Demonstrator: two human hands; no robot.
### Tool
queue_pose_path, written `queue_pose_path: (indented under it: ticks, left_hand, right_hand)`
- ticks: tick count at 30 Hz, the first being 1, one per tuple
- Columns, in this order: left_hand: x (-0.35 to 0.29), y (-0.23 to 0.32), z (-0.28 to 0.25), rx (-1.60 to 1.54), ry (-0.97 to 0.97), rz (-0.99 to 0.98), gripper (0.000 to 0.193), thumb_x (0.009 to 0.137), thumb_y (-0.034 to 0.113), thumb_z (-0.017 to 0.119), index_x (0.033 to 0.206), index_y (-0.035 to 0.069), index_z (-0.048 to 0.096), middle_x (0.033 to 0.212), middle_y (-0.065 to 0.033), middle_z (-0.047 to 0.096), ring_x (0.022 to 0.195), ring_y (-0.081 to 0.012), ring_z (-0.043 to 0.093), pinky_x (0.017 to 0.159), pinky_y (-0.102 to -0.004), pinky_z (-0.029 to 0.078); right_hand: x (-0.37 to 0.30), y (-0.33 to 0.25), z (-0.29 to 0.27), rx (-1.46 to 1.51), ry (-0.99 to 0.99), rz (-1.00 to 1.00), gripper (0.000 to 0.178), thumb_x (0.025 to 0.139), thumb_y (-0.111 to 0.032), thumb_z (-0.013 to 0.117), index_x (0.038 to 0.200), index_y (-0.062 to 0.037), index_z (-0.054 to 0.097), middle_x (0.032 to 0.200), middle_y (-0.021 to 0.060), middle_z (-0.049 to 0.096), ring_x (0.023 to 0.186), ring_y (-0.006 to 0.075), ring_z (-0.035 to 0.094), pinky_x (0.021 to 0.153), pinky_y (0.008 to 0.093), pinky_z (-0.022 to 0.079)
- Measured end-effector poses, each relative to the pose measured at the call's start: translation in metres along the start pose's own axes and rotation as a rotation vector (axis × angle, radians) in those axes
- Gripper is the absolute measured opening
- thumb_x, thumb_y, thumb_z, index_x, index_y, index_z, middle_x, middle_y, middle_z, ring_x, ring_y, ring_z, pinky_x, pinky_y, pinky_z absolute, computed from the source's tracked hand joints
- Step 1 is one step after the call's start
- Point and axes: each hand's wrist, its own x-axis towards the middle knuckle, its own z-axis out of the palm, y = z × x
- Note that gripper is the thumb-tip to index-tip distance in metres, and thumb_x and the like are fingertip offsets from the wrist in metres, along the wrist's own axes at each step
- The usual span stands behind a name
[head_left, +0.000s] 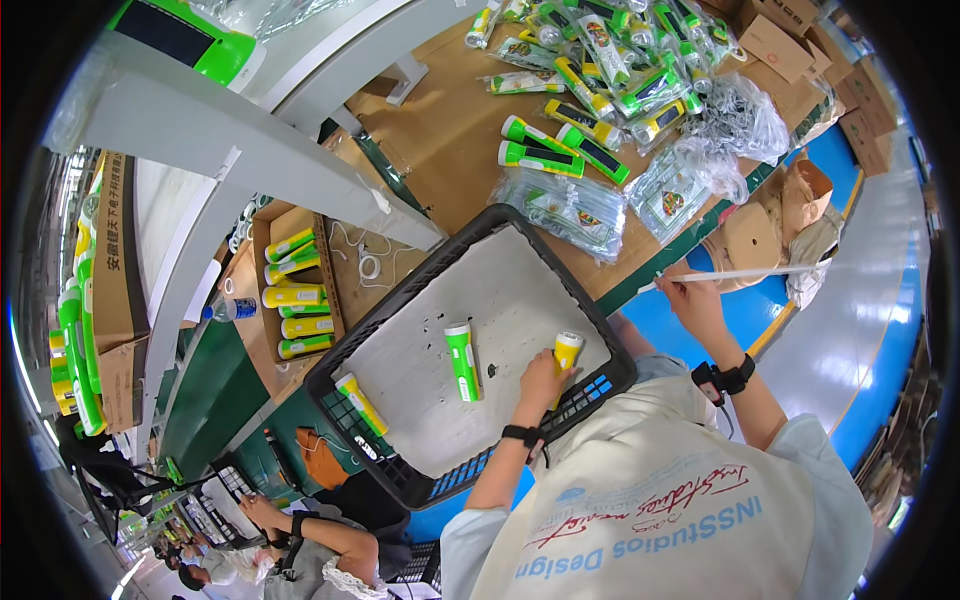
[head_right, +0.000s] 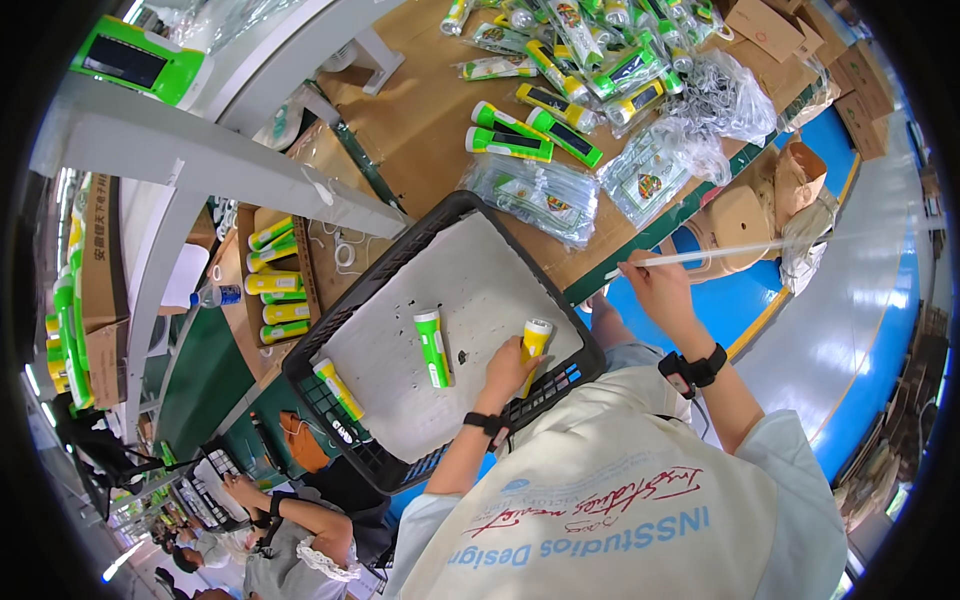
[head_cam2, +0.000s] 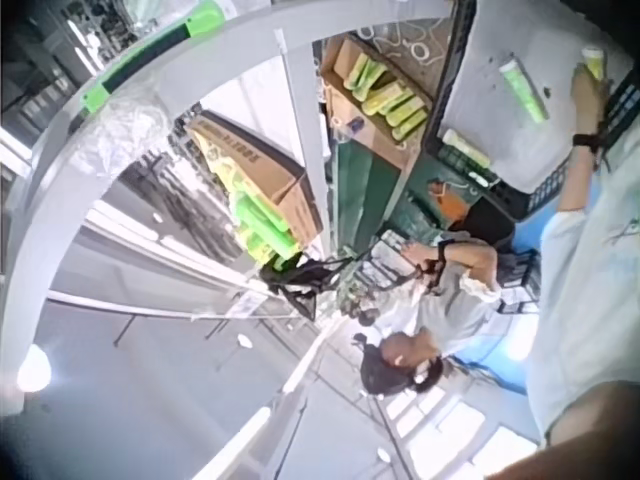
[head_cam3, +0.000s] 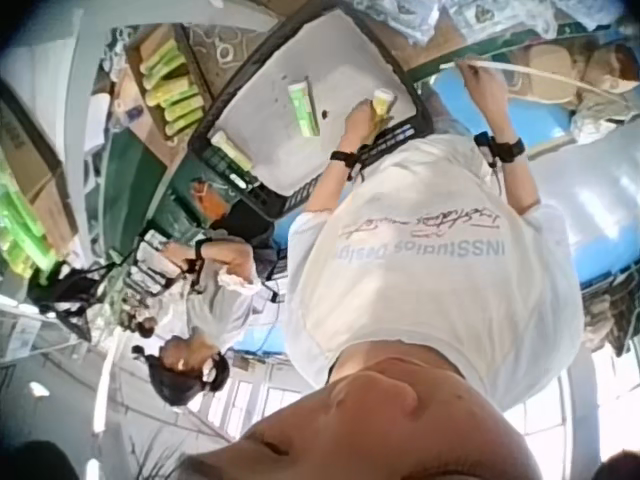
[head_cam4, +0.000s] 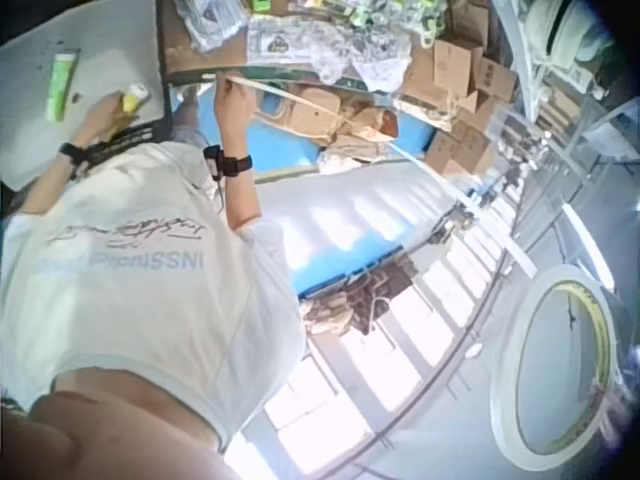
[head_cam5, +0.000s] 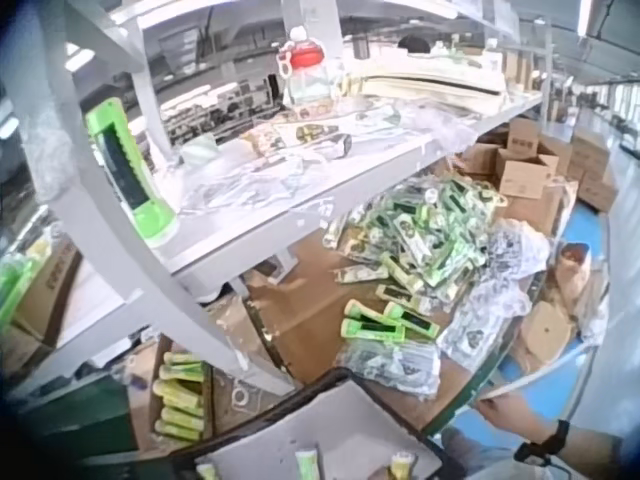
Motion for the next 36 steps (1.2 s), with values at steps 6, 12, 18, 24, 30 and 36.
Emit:
queue_pose_path:
  ticks: [6, 12, 18, 24, 30, 36]
  left_hand:
    - [0.011, 0.006, -0.01, -0.129, -0.01, 0.08, 0.044, 0.078, 0.035, 0.069, 0.098, 0.002, 0.047, 0.088, -0.0181, 0.062, 0.081, -0.0317, 0.062, 0.068, -0.0416, 0.048]
    - [-0.019, 0.058, -0.09, -1.034, 0.138, 0.176, 0.03, 0.093, 0.027, 0.052, 0.112, 0.004, 0.044, 0.086, -0.0075, 0.058, 0.074, -0.0153, 0.059, 0.066, -0.0317, 0.051]
    - [-0.048, 0.093, -0.127, -1.249, 0.291, 0.262, 0.033, 0.097, 0.033, 0.043, 0.113, 0.004, 0.044, 0.083, -0.0078, 0.056, 0.068, -0.0157, 0.058, 0.06, -0.0307, 0.052]
    - [-0.066, 0.105, -0.135, -1.542, 0.333, 0.171, 0.05, 0.096, 0.05, 0.034, 0.119, 0.006, 0.038, 0.091, -0.0117, 0.054, 0.071, -0.0193, 0.059, 0.064, -0.0339, 0.054]
    - [-0.079, 0.106, -0.133, -1.48, 0.266, 0.314, 0.075, 0.085, 0.07, 0.031, 0.132, 0.011, 0.028, 0.103, -0.0114, 0.053, 0.085, -0.0208, 0.058, 0.071, -0.042, 0.055]
    - [-0.082, 0.117, -0.135, -1.317, 0.318, 0.232, 0.055, 0.095, 0.054, 0.031, 0.121, 0.005, 0.037, 0.09, -0.0123, 0.056, 0.071, -0.0197, 0.059, 0.061, -0.0354, 0.055]
  right_hand:
    - [-0.007, -0.013, 0.005, 0.39, -0.259, 0.127, 0.013, 0.084, -0.012, 0.064, 0.078, -0.0019, 0.062, 0.067, 0.0029, 0.056, 0.061, 0.0092, 0.053, 0.052, 0.026, 0.04]
    - [-0.018, -0.078, -0.004, 1.075, -0.244, 0.098, 0.007, 0.082, -0.005, 0.066, 0.086, -0.0008, 0.06, 0.083, 0.0061, 0.064, 0.073, 0.0085, 0.058, 0.061, 0.0207, 0.047]
    - [-0.019, -0.138, -0.013, 1.164, -0.237, 0.023, 0.004, 0.083, -0.002, 0.063, 0.085, -0.0009, 0.059, 0.089, 0.0083, 0.065, 0.073, 0.0076, 0.057, 0.062, 0.0204, 0.046]
    - [-0.034, -0.155, 0.007, 1.106, -0.154, -0.063, 0.002, 0.084, -0.001, 0.061, 0.085, -0.0002, 0.06, 0.09, 0.0075, 0.065, 0.074, 0.0075, 0.057, 0.066, 0.0213, 0.047]
    - [-0.035, -0.161, 0.01, 1.011, -0.14, -0.126, 0.01, 0.084, 0.001, 0.061, 0.078, -0.0022, 0.053, 0.089, 0.0129, 0.064, 0.082, 0.0148, 0.063, 0.062, 0.0224, 0.05]
    - [-0.033, -0.156, 0.014, 0.883, -0.17, -0.136, 0.008, 0.086, -0.008, 0.061, 0.087, -0.0002, 0.063, 0.087, 0.0067, 0.065, 0.078, 0.0114, 0.061, 0.068, 0.0227, 0.048]
